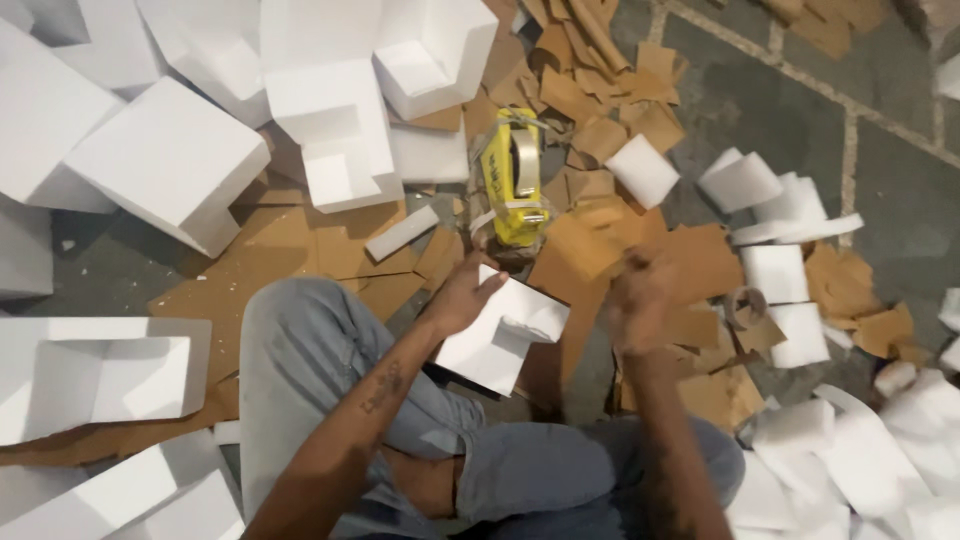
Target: The person sits on the floor and assembles small white boxes by folding and taping cardboard pieces. They use a handheld tape dispenser to secure the edges, then place the finished boxes into a larger white container.
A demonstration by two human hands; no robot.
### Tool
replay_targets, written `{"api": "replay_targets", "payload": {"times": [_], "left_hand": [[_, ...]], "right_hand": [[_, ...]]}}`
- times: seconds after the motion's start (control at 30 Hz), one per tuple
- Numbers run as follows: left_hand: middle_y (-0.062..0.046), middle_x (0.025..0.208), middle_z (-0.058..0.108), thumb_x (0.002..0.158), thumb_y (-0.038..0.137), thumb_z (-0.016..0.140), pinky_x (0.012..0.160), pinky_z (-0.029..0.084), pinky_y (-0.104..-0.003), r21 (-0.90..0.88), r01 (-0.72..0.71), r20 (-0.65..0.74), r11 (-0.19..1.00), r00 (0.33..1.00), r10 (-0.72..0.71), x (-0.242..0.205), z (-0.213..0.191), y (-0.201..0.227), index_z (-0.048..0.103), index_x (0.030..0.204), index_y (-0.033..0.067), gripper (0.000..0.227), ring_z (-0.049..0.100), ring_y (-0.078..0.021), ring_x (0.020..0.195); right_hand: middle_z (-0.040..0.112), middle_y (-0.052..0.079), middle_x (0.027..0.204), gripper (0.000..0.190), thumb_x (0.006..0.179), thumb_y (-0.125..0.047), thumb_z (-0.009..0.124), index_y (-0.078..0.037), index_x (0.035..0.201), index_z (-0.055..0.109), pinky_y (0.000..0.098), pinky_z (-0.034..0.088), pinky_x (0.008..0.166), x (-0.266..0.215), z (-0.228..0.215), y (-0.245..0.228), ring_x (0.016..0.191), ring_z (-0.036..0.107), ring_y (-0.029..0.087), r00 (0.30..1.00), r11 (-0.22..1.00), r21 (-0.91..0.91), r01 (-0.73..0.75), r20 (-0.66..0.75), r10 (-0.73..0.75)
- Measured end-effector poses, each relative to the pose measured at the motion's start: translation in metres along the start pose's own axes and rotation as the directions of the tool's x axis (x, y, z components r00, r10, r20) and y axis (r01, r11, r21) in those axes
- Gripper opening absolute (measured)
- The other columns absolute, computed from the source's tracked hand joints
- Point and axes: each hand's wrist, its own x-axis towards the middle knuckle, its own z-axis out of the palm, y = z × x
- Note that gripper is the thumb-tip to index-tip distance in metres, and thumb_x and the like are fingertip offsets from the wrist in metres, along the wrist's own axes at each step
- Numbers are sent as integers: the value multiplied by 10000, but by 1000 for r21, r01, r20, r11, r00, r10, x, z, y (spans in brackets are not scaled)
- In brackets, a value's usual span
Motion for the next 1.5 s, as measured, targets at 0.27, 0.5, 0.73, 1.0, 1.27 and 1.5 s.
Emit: {"api": "replay_targets", "payload": {"times": [0.27, 0.5, 0.73, 1.0, 1.27, 1.5], "left_hand": [[-187, 1163, 665, 991, 154, 629, 961, 504, -369, -136, -77, 14, 988, 997, 80, 0, 3, -11, 564, 1125, 11, 207, 650, -271, 1119], [-134, 956, 624, 1030, 303, 639, 731, 517, -341, -185, 124, 71, 975, 991, -113, 4, 4, -3, 558, 1126, 26, 304, 598, -188, 823], [-115, 1001, 632, 1013, 355, 625, 739, 534, -326, -50, 66, 32, 997, 997, -65, 1, 2, 0, 554, 1154, 46, 347, 640, -171, 831], [-125, 999, 668, 1004, 384, 621, 769, 536, -344, 28, 124, 39, 992, 991, -125, 0, -4, 12, 568, 1168, 48, 378, 653, -189, 830], [-144, 1116, 690, 1025, 274, 566, 850, 537, -358, 78, 7, 40, 997, 999, -10, -2, -7, 11, 572, 1226, 39, 309, 683, -206, 977], [-145, 1170, 686, 1039, 259, 540, 858, 552, -352, 21, 94, 107, 995, 990, -95, -1, -10, 14, 537, 1238, 36, 299, 702, -221, 968]], "right_hand": [[548, 187, 1439, 493, 734, -103, 691, -67, 1225, 663, 517, 384, 1142, -83, 20, -44, 1326, 499, 416, 847, 921, 44, 386, 379, -373], [513, 177, 1476, 663, 731, -187, 803, -138, 1366, 616, 498, 383, 1109, -61, 23, -33, 1343, 457, 429, 873, 963, -94, 254, 451, -186], [527, 163, 1473, 852, 672, -280, 886, -148, 1442, 544, 500, 374, 1120, -52, 23, -26, 1346, 465, 413, 831, 960, -12, 278, 504, -235], [502, 168, 1407, 969, 582, -342, 945, -174, 1445, 536, 492, 404, 1079, -52, 13, -42, 1303, 452, 413, 828, 986, -56, 158, 551, -101], [486, 172, 1408, 988, 604, -495, 951, -178, 1440, 532, 501, 395, 1071, -49, 8, -44, 1301, 436, 406, 819, 986, -83, 144, 569, -72], [571, 159, 1377, 896, 648, -521, 905, -86, 1379, 623, 480, 447, 1047, -51, 9, -27, 1250, 519, 393, 858, 964, 35, 265, 448, -252]]}}
